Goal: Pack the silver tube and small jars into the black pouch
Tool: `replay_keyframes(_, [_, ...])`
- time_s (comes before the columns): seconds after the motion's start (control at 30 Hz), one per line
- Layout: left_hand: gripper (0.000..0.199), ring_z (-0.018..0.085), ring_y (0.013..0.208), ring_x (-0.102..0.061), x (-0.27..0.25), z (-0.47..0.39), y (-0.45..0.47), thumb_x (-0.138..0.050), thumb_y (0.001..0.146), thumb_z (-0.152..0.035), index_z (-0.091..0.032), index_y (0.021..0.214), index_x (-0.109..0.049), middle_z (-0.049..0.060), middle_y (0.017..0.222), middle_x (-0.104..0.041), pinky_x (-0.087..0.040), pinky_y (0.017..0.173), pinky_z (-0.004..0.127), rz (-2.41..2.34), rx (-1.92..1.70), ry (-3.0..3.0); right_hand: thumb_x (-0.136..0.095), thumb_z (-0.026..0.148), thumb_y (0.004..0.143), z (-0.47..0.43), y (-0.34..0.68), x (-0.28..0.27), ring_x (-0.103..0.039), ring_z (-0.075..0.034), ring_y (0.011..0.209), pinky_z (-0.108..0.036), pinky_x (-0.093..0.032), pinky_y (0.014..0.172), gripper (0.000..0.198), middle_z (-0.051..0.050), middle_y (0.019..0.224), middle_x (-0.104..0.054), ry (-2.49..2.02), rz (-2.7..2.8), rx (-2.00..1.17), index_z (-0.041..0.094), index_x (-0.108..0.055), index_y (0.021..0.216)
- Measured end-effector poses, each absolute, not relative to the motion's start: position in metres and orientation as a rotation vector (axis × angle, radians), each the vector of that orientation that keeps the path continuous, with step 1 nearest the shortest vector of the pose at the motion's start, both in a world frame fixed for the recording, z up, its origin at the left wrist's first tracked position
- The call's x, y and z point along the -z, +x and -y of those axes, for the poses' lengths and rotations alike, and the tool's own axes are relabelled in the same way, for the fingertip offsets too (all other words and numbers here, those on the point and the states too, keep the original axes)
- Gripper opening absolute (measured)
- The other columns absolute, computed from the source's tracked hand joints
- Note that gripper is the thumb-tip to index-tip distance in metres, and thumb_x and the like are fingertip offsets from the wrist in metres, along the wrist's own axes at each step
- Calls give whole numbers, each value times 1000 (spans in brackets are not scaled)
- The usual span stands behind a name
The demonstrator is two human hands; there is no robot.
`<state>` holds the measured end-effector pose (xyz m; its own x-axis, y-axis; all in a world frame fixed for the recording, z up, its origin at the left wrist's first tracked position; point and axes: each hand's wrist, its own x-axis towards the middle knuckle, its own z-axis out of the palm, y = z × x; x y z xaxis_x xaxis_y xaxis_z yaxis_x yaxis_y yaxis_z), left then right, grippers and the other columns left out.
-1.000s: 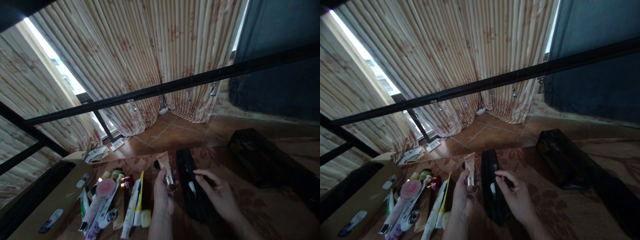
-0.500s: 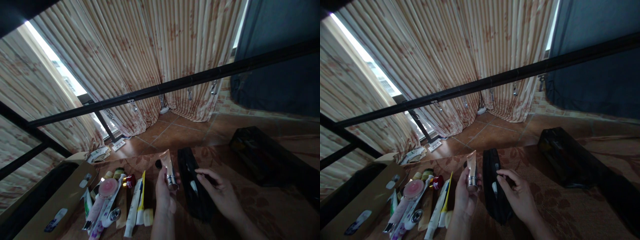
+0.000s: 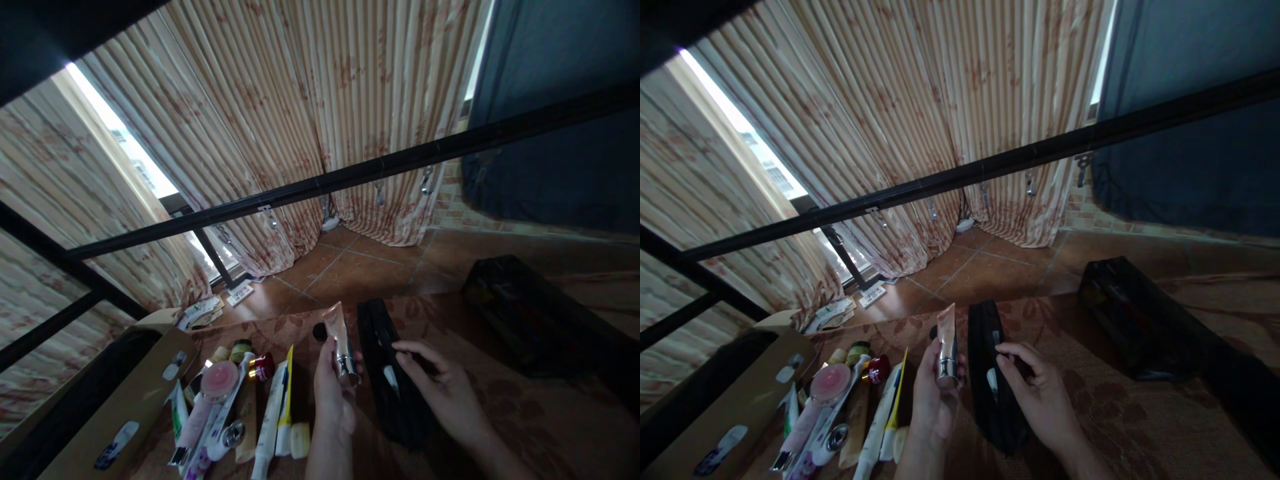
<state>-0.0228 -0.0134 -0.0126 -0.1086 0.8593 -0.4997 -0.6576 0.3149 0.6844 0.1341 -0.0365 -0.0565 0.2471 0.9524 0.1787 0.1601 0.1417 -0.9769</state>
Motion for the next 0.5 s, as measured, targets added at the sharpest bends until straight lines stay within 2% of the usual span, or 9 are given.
replay_keyframes(0.27, [22, 12, 48, -59, 13, 14, -22, -59, 89, -35, -13, 91, -61, 6, 62, -65, -44, 45, 18, -1091, -1336, 229, -66, 53, 82, 37, 133, 51, -68, -20, 73, -26, -55, 60, 32, -4, 81, -72, -1313, 1190, -827, 24, -76, 93])
replay_keyframes(0.5, [17, 11, 48, -57, 17, 11, -22, -57, 90, -30, -13, 86, -60, 3, 60, -63, -40, 43, 17, -1101, -1381, 232, -65, 52, 83, 38, 133, 51, -68, -20, 75, -26, -55, 62, 33, -5, 84, -72, -1309, 1196, -828, 23, -76, 95])
